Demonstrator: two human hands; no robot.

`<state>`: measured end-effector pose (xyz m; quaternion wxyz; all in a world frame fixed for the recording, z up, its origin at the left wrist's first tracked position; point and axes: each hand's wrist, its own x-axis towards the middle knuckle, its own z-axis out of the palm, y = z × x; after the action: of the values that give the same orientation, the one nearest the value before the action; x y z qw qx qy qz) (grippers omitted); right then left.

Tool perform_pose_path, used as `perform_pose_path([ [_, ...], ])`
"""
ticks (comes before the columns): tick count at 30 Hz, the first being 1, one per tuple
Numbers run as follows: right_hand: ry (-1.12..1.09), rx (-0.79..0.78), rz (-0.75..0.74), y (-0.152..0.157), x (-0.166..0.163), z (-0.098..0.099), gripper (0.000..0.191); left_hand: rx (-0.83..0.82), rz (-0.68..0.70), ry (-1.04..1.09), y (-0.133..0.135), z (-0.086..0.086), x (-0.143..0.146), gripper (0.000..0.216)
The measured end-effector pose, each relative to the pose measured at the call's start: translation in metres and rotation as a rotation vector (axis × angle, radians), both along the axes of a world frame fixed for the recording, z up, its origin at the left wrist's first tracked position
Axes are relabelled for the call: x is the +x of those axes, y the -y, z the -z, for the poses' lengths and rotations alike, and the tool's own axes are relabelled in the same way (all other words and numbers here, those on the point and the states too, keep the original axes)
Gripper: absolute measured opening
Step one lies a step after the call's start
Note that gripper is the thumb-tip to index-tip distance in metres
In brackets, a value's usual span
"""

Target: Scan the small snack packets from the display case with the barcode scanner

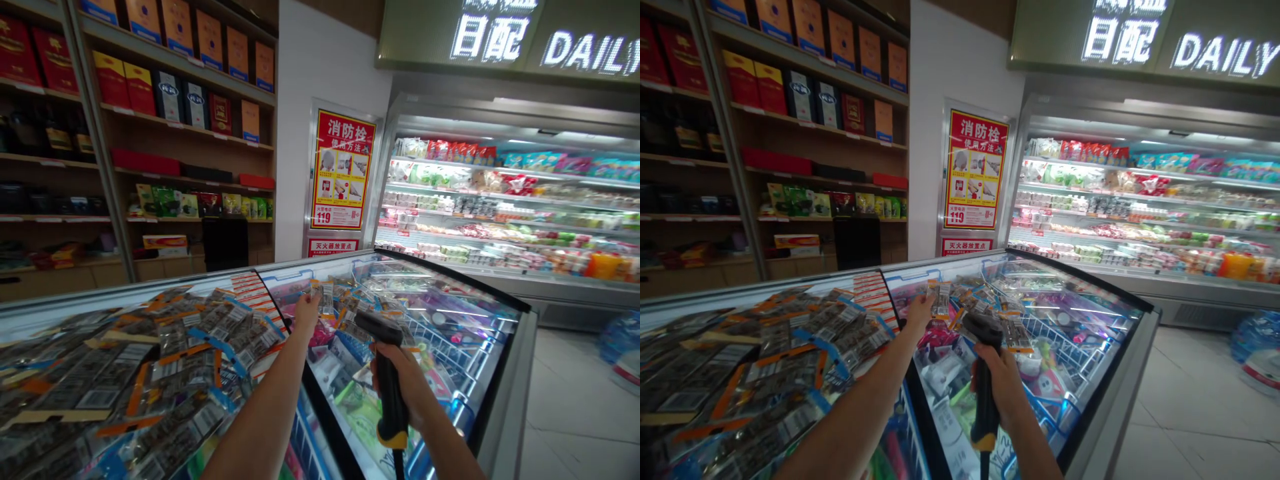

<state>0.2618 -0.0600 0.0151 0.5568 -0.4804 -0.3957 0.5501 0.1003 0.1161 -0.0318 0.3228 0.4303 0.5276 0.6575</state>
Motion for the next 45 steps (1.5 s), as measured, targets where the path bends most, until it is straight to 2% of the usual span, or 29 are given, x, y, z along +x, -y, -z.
perform_pose_path([
  [7,0.005,-0.078,-0.053,0.004,-0.009,0.005,0.029,0.012,0.059,0.268,0.001,-0.008,0.006,0.030],
  [12,-0.022,-0.057,-0.059,0.007,-0.009,0.003,0.029,0.047,0.117,0.405,0.004,-0.011,0.008,0.032],
  [19,-0.045,-0.052,-0.065,0.011,-0.011,0.003,0.029,0.081,0.114,0.389,0.004,-0.011,0.008,0.034],
  [26,0.031,-0.010,-0.032,0.011,-0.012,0.001,0.031,0.083,0.111,0.404,0.005,-0.013,0.008,0.030],
  [33,0.020,-0.030,-0.063,0.015,-0.012,-0.003,0.027,0.104,0.169,0.409,0.008,-0.015,0.009,0.026],
  [45,-0.047,-0.012,-0.044,0.012,-0.010,0.002,0.028,0.110,0.157,0.391,0.009,-0.017,0.009,0.028],
])
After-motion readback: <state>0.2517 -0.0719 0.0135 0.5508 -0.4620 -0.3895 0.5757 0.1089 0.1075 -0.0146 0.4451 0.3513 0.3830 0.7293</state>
